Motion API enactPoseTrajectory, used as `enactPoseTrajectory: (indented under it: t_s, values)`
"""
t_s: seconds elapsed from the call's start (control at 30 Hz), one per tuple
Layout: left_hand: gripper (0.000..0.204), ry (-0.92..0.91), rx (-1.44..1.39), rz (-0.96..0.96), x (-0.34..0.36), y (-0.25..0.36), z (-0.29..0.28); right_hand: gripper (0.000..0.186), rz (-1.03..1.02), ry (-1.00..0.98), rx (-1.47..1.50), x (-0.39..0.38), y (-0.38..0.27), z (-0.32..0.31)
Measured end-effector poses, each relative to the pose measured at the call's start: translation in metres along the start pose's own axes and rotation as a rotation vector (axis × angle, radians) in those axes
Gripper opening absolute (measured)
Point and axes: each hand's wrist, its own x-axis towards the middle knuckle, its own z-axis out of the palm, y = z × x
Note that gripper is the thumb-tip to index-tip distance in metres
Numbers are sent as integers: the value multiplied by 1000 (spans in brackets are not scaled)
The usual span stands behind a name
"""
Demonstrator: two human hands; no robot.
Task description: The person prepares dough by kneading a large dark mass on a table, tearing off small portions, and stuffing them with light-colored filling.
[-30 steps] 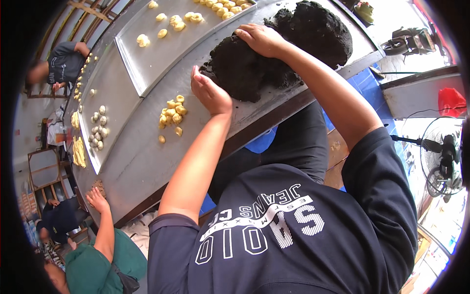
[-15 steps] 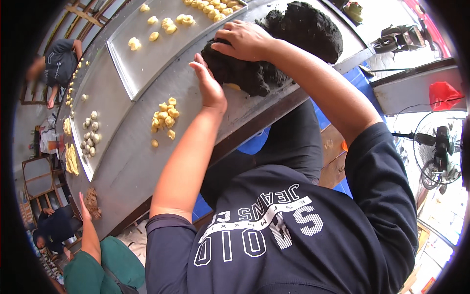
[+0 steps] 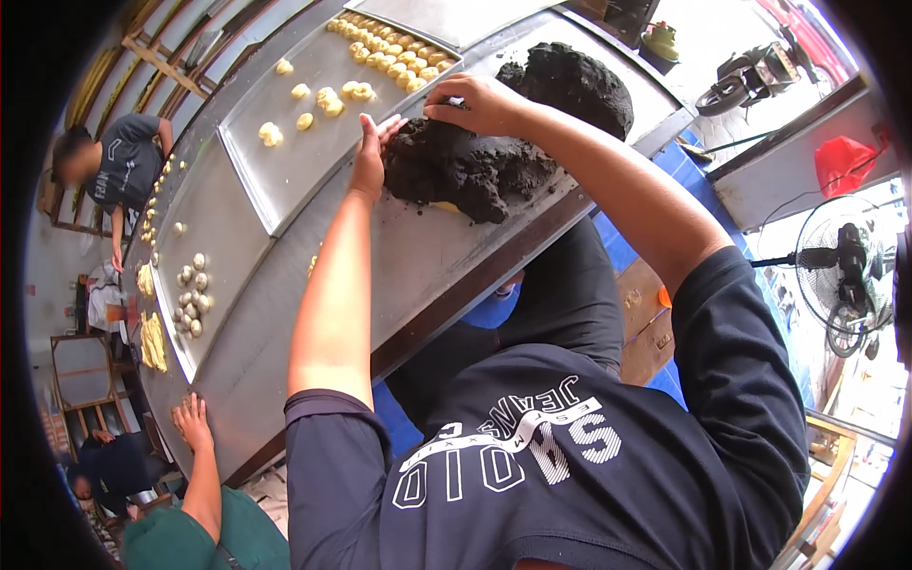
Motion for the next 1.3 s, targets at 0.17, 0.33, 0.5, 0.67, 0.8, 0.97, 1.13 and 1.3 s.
enactPoseTrajectory:
  t_s: [0.17, 0.33, 0.5, 0.67, 0.8, 0.97, 1.13, 1.3]
  values:
    - [104, 14, 368, -9, -3, -3, 83, 63, 435, 40, -244, -51, 29, 33]
    - [55, 360, 1075, 440, -15, -19, 95, 52, 426, -39, -179, -37, 31, 49]
    - [44, 614, 1094, 413, 1, -20, 88, 49, 452, -40, -167, -10, 44, 59]
    - [58, 606, 991, 302, 35, -3, 117, 49, 213, -33, -318, -5, 114, 24]
    - [102, 329, 650, 0, 38, -2, 50, 46, 341, -154, -293, 10, 49, 41]
    - [86, 114, 896, 84, 8, 31, 82, 42, 44, -64, -619, -36, -1, 20]
    - [41, 399, 1013, 564, -57, -11, 73, 30, 269, -271, -180, 4, -19, -4]
    - [39, 472, 855, 834, -40, 7, 109, 54, 517, -95, -200, 10, 76, -18]
